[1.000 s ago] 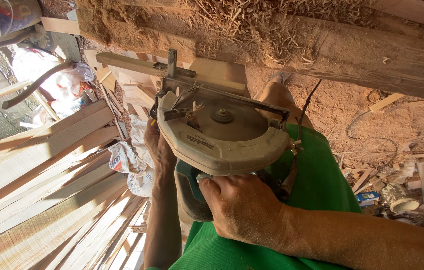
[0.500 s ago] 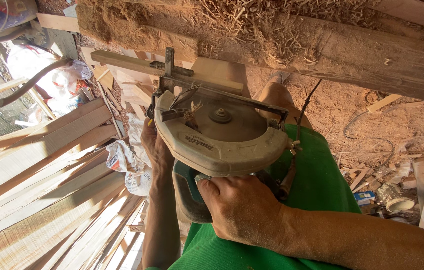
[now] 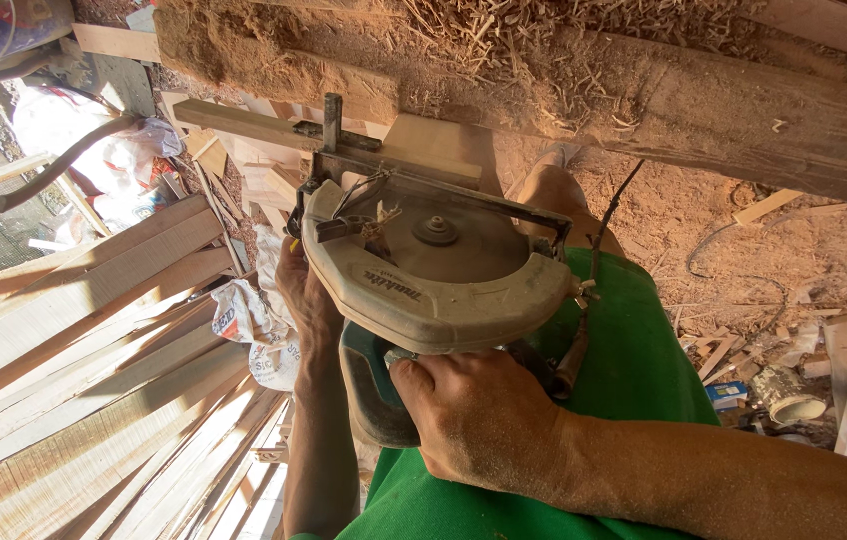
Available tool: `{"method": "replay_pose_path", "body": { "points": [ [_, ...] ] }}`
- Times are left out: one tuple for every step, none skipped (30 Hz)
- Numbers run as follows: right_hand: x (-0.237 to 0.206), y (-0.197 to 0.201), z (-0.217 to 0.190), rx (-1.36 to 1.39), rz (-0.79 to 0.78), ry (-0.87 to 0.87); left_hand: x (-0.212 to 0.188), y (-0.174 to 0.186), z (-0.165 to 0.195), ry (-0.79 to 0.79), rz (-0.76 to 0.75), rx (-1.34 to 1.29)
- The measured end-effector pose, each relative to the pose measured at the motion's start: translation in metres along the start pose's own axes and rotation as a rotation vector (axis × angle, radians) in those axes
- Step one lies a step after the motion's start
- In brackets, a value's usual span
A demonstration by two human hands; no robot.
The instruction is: The person sits on the ground and cuts thin wood strips with a handheld circular saw, bracing each strip against a wooden beam. They reposition the strips by hand between cuts and move cut pieces aside, repeating the cutting cycle throughout the episode.
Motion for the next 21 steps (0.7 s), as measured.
{"method": "replay_pose_path", "body": {
  "points": [
    [0.0009, -0.0001, -0.0002, -0.001, -0.003, 0.003, 0.0006, 0.0008, -0.0007, 0.011, 0.006, 0.011],
    [0.0012, -0.0004, -0.0002, -0.001, -0.008, 0.006, 0.0002, 0.0015, -0.0014, 0.023, 0.012, 0.021],
    [0.0018, -0.0006, -0.0006, -0.001, -0.014, 0.010, 0.0000, 0.0027, -0.0016, 0.035, 0.020, 0.032],
    [0.0018, -0.0005, -0.0007, -0.001, -0.012, 0.006, 0.0004, 0.0022, -0.0010, 0.032, 0.018, -0.008],
    [0.0023, 0.0001, -0.0007, -0.002, -0.008, 0.001, 0.0012, 0.0017, -0.0001, 0.028, 0.014, -0.048],
    [0.0028, 0.0003, -0.0005, -0.004, -0.005, -0.005, 0.0017, 0.0013, 0.0007, 0.024, 0.010, -0.089],
    [0.0035, 0.0006, -0.0018, -0.011, 0.000, 0.003, 0.0024, 0.0014, 0.0018, 0.020, 0.007, -0.056],
    [0.0038, 0.0007, -0.0027, -0.018, 0.005, 0.009, 0.0027, 0.0016, 0.0025, 0.016, 0.003, -0.024],
    [0.0046, 0.0013, -0.0035, -0.026, 0.009, 0.017, 0.0035, 0.0022, 0.0034, 0.011, 0.001, 0.009],
    [0.0048, 0.0012, -0.0032, -0.022, 0.009, 0.012, 0.0037, 0.0030, 0.0029, 0.014, 0.006, 0.010],
    [0.0052, 0.0012, -0.0032, -0.018, 0.009, 0.007, 0.0039, 0.0040, 0.0024, 0.018, 0.012, 0.011],
    [0.0054, 0.0010, -0.0029, -0.014, 0.009, 0.002, 0.0039, 0.0049, 0.0016, 0.020, 0.017, 0.013],
    [0.0062, 0.0016, -0.0035, -0.016, 0.015, 0.010, 0.0046, 0.0048, 0.0015, 0.018, 0.011, 0.005],
    [0.0065, 0.0020, -0.0042, -0.018, 0.020, 0.016, 0.0046, 0.0046, 0.0010, 0.018, 0.003, -0.003],
    [0.0066, 0.0025, -0.0052, -0.019, 0.024, 0.024, 0.0046, 0.0046, 0.0008, 0.018, -0.002, -0.011],
    [0.0068, 0.0021, -0.0046, -0.014, 0.021, 0.018, 0.0045, 0.0052, 0.0007, 0.015, 0.002, -0.015],
    [0.0078, 0.0021, -0.0039, -0.010, 0.019, 0.012, 0.0051, 0.0060, 0.0010, 0.011, 0.006, -0.019],
    [0.0084, 0.0019, -0.0032, -0.006, 0.018, 0.004, 0.0054, 0.0066, 0.0012, 0.007, 0.008, -0.023],
    [0.0084, 0.0015, -0.0039, -0.011, 0.014, 0.006, 0.0055, 0.0073, 0.0006, 0.016, 0.012, -0.009],
    [0.0085, 0.0007, -0.0043, -0.016, 0.009, 0.009, 0.0055, 0.0084, -0.0002, 0.024, 0.017, 0.006],
    [0.0094, 0.0003, -0.0045, -0.022, 0.005, 0.014, 0.0061, 0.0096, -0.0006, 0.030, 0.023, 0.021]
  ]
}}
Point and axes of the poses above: each hand's wrist, its own x-axis towards the middle knuckle, its own y-axis out of the back of the hand, z = x × y, the point moved 9 cm from there along x, towards the middle knuckle, and after that the axes turned 2 degrees about -z, right-handed, at the moved point
